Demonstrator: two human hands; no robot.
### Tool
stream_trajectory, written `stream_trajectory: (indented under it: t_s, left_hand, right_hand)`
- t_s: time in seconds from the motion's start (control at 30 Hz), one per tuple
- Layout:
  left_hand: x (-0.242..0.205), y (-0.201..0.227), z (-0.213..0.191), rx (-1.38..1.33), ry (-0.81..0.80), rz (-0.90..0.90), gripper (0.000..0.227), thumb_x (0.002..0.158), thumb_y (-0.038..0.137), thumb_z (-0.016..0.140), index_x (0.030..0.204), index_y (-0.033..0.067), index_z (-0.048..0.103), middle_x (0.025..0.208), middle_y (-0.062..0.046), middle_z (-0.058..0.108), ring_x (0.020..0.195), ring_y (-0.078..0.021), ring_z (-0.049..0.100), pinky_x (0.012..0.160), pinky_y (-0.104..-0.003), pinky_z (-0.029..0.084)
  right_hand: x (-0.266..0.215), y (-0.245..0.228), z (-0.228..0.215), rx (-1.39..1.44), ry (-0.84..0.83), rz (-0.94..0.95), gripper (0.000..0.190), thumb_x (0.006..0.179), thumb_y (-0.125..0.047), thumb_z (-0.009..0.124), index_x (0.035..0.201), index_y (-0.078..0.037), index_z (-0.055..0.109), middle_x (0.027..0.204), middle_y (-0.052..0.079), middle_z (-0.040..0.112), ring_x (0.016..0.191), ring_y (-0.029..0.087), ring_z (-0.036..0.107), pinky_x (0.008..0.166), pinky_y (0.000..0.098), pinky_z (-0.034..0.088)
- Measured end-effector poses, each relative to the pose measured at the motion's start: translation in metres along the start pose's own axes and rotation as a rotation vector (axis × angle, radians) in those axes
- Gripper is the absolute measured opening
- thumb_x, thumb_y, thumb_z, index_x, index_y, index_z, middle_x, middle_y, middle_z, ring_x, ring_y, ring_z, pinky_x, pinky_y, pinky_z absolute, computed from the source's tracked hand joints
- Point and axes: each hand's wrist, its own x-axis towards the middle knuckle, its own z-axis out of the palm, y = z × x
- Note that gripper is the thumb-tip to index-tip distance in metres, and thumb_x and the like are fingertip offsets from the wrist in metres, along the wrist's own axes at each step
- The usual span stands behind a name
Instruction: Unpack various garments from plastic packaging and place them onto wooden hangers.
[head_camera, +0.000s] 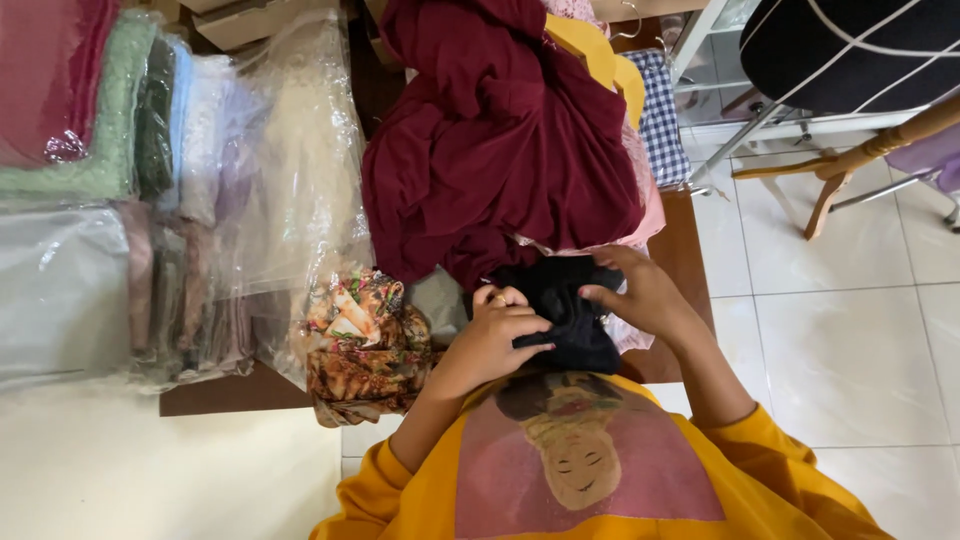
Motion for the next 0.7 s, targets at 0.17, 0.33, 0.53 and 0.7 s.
stream_trajectory:
  t_s: [0.17, 0.33, 0.53, 0.7]
  left_hand:
    - [0.015, 0.031, -0.075, -0.038, 0.056, 0.158, 0.025, 0.074, 0.014, 0.088, 0.096, 0.0116, 0.077, 0.082, -0.003, 0.068, 0.091, -0.0223, 0.062, 0.091, -0.04, 0.045]
    - [0.024, 0.052, -0.151, 0.039, 0.278, 0.308, 0.028, 0.07, 0.004, 0.084, 0.096, 0.0129, 0.078, 0.085, -0.003, 0.068, 0.084, -0.0239, 0.066, 0.074, -0.036, 0.055]
    - [0.013, 0.04, -0.193, -0.022, 0.253, 0.171, 0.03, 0.072, 0.022, 0.092, 0.094, 0.0092, 0.075, 0.085, -0.004, 0.071, 0.077, -0.0227, 0.066, 0.068, -0.034, 0.054]
    - [0.008, 0.016, -0.193, -0.067, 0.238, 0.165, 0.032, 0.077, 0.027, 0.089, 0.096, 0.0064, 0.073, 0.091, -0.005, 0.074, 0.081, -0.0234, 0.069, 0.072, -0.034, 0.054]
  right_hand:
    - [-0.013, 0.002, 0.034, 0.555, -0.423, 0.069, 0.056, 0.083, -0.023, 0.084, 0.132, -0.005, 0.063, 0.117, 0.007, 0.071, 0.109, 0.019, 0.064, 0.096, 0.0329, 0.052]
    - [-0.003, -0.043, 0.032, 0.701, 0.149, -0.188, 0.046, 0.078, -0.007, 0.085, 0.118, -0.004, 0.063, 0.125, 0.007, 0.062, 0.118, 0.018, 0.059, 0.105, 0.0305, 0.047]
    - [0.02, -0.122, 0.016, 0.413, 0.347, -0.259, 0.031, 0.079, 0.0, 0.079, 0.096, -0.007, 0.055, 0.13, 0.007, 0.058, 0.114, 0.016, 0.057, 0.096, 0.0288, 0.044]
    - [0.013, -0.172, -0.004, -0.029, 0.2, -0.401, 0.037, 0.069, -0.014, 0.086, 0.087, -0.008, 0.054, 0.14, 0.014, 0.06, 0.133, 0.029, 0.057, 0.12, 0.0483, 0.029]
